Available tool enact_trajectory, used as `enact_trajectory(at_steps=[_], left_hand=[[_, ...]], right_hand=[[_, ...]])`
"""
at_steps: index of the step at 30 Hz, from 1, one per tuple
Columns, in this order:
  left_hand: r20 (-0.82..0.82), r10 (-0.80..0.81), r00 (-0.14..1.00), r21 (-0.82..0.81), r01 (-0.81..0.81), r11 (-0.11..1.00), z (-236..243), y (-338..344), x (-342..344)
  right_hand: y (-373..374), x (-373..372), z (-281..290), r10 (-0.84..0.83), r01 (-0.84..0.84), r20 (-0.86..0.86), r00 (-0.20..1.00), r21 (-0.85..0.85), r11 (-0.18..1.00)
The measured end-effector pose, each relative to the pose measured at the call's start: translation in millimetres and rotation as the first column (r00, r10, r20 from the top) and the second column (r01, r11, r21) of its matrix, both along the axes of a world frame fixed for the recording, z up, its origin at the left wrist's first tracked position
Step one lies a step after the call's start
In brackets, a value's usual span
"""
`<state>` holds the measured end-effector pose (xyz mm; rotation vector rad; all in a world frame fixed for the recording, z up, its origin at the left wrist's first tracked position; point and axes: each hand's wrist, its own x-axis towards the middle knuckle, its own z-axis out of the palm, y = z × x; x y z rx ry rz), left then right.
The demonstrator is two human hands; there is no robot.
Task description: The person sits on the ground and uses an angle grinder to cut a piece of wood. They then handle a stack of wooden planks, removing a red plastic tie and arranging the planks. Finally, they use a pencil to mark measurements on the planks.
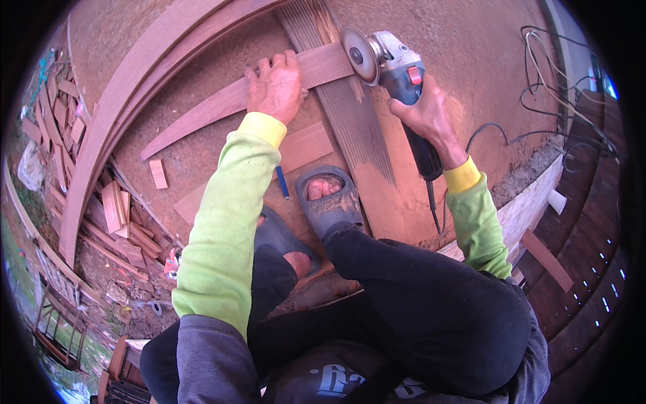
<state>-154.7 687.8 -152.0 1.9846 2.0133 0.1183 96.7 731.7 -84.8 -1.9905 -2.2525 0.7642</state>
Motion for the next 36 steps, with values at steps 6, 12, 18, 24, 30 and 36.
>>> enact_trajectory(at_steps=[6,12,18,24,30,36], left_hand=[[-0.011,-0.002,1.000,0.015,0.002,1.000,-0.7,-1.0,-0.2],[-0.013,-0.003,1.000,-0.006,0.003,1.000,1.2,-0.1,0.3],[-0.013,-0.003,1.000,-0.005,0.003,1.000,0.4,-0.2,0.4],[-0.018,-0.006,1.000,0.005,0.006,1.000,-0.3,-0.4,0.1],[-0.013,-0.006,1.000,0.006,0.006,1.000,0.2,0.3,0.4],[-0.016,-0.008,1.000,-0.009,0.008,1.000,-0.1,0.3,-0.2]], right_hand=[[2.6,-3.5,2.1,0.006,-0.006,-0.010,1.000,0.013,1.000],[4.2,-3.7,1.5,0.023,-0.022,-0.009,1.000,0.029,0.999],[5.5,-2.5,-0.5,0.030,-0.030,-0.001,1.000,0.021,0.999],[5.8,-4.4,0.8,0.030,-0.030,0.002,1.000,0.015,0.999],[5.9,-3.8,0.1,0.030,-0.030,0.007,1.000,0.004,1.000],[4.3,-3.7,-2.0,0.028,-0.028,0.013,1.000,0.000,1.000]])
